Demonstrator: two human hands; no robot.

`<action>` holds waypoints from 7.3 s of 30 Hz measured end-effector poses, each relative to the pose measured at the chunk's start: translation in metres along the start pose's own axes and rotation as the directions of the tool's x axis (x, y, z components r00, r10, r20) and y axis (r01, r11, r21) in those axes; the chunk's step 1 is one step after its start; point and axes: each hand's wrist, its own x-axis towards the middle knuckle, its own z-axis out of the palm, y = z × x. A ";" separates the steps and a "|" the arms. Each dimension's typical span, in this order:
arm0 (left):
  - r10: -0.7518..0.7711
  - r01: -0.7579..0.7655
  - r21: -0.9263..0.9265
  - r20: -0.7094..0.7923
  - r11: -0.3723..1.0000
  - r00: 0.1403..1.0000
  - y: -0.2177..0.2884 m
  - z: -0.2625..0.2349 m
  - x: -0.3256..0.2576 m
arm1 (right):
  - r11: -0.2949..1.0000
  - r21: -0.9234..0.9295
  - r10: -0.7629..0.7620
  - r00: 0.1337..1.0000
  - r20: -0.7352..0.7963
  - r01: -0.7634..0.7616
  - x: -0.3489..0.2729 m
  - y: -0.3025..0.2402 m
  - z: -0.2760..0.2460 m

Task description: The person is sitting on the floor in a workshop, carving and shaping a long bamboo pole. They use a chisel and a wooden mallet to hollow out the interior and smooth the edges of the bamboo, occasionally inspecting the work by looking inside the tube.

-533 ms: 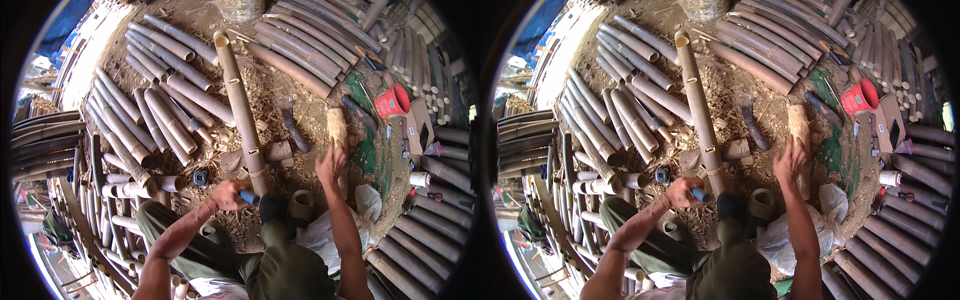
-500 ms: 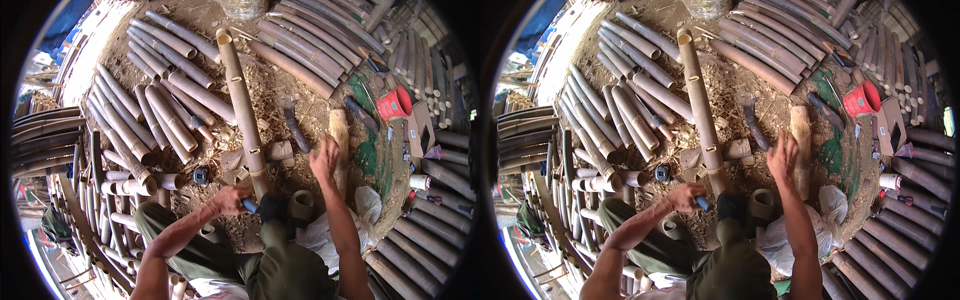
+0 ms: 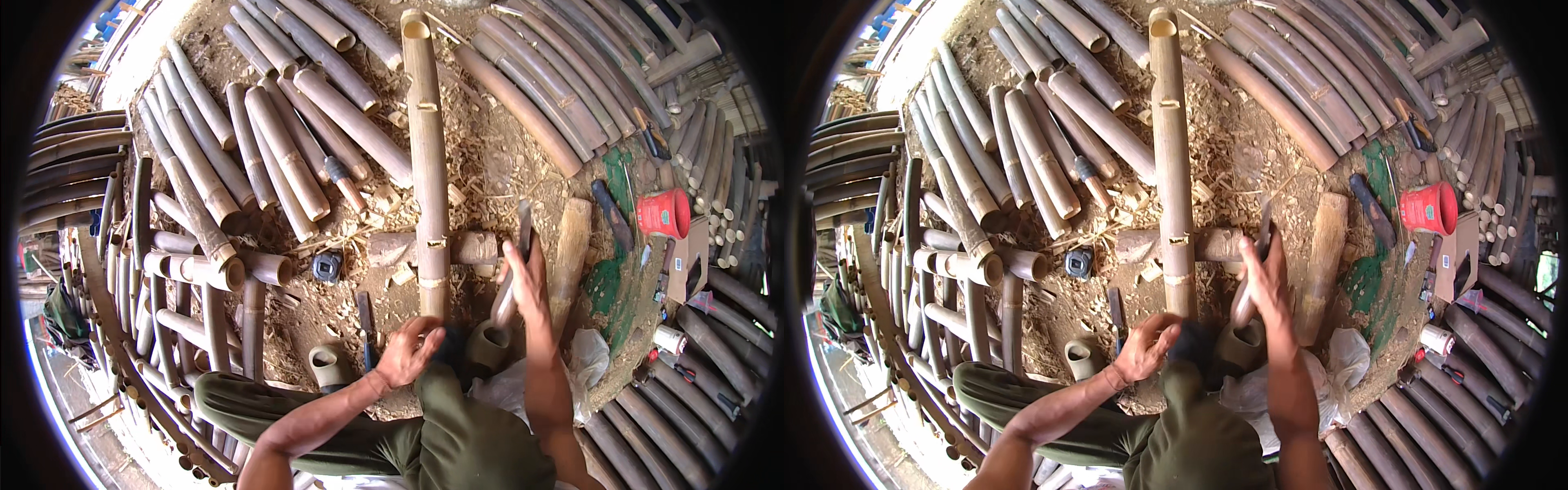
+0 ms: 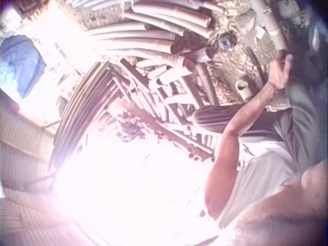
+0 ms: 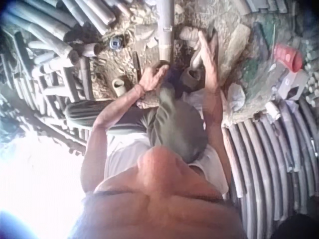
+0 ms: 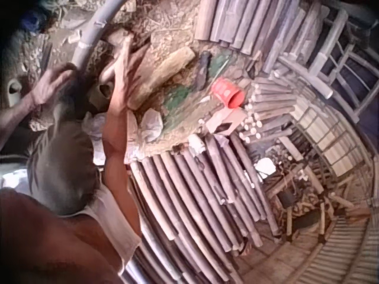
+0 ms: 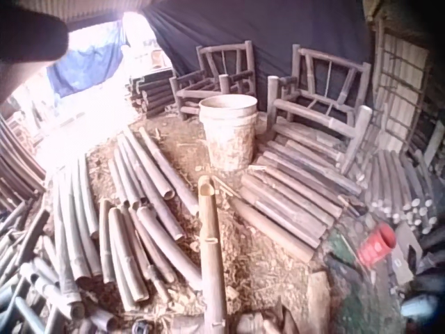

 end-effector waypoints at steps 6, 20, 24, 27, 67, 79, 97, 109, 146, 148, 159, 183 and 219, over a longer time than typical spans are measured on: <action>-0.148 0.101 -0.304 -0.135 0.947 0.980 0.011 0.063 0.008 | 0.842 0.508 0.145 0.983 0.110 -0.181 -0.068 -0.006 0.065; -0.294 0.255 -0.281 -0.108 0.925 0.950 0.017 0.043 0.004 | 0.826 0.442 0.304 0.937 0.172 -0.349 -0.060 -0.007 0.086; -0.317 0.283 -0.286 -0.078 0.915 0.945 0.006 0.049 0.006 | 0.830 0.434 0.306 0.937 0.170 -0.349 -0.059 -0.005 0.086; -0.320 0.292 -0.267 -0.069 0.918 0.945 0.012 0.046 0.009 | 0.820 0.434 0.319 0.928 0.193 -0.372 -0.054 -0.005 0.084; -0.193 0.101 -0.677 -0.063 0.729 0.979 -0.032 0.070 -0.006 | 0.972 -0.179 0.181 0.971 0.156 -0.152 -0.053 0.021 0.102; -0.184 0.065 -0.640 -0.121 0.766 0.975 -0.046 0.074 0.004 | 0.926 -0.368 -0.041 0.989 0.139 0.090 -0.042 0.018 0.111; -0.021 0.122 0.242 -0.384 0.962 0.923 -0.042 0.041 0.035 | 0.592 -0.627 -0.246 0.854 0.458 0.507 0.009 -0.013 0.018; -0.445 0.469 0.157 -0.166 0.869 0.880 -0.065 0.048 0.046 | 0.430 -0.690 -0.177 0.804 0.568 0.582 0.029 -0.021 0.009; -0.036 0.176 0.313 -0.406 0.933 0.913 -0.054 0.040 0.033 | 0.607 -0.664 -0.032 0.848 0.528 0.437 0.015 -0.071 0.045; 0.092 0.014 0.221 -0.459 0.975 0.884 -0.022 0.038 0.024 | 0.763 -0.600 0.027 0.916 0.401 0.240 -0.011 -0.059 0.045; -0.223 0.198 -0.378 -0.025 0.905 0.974 -0.001 0.041 -0.008 | 0.796 -0.597 0.190 0.978 0.090 -0.100 -0.043 -0.033 0.105; 0.009 -0.016 0.278 0.026 0.960 1.000 0.013 -0.026 -0.002 | 0.907 0.378 0.188 0.982 0.031 -0.186 -0.074 -0.013 0.107; -0.086 -0.018 0.783 0.091 0.621 0.992 0.057 -0.130 0.066 | 0.485 0.683 0.333 0.837 0.433 -0.546 -0.033 -0.024 0.140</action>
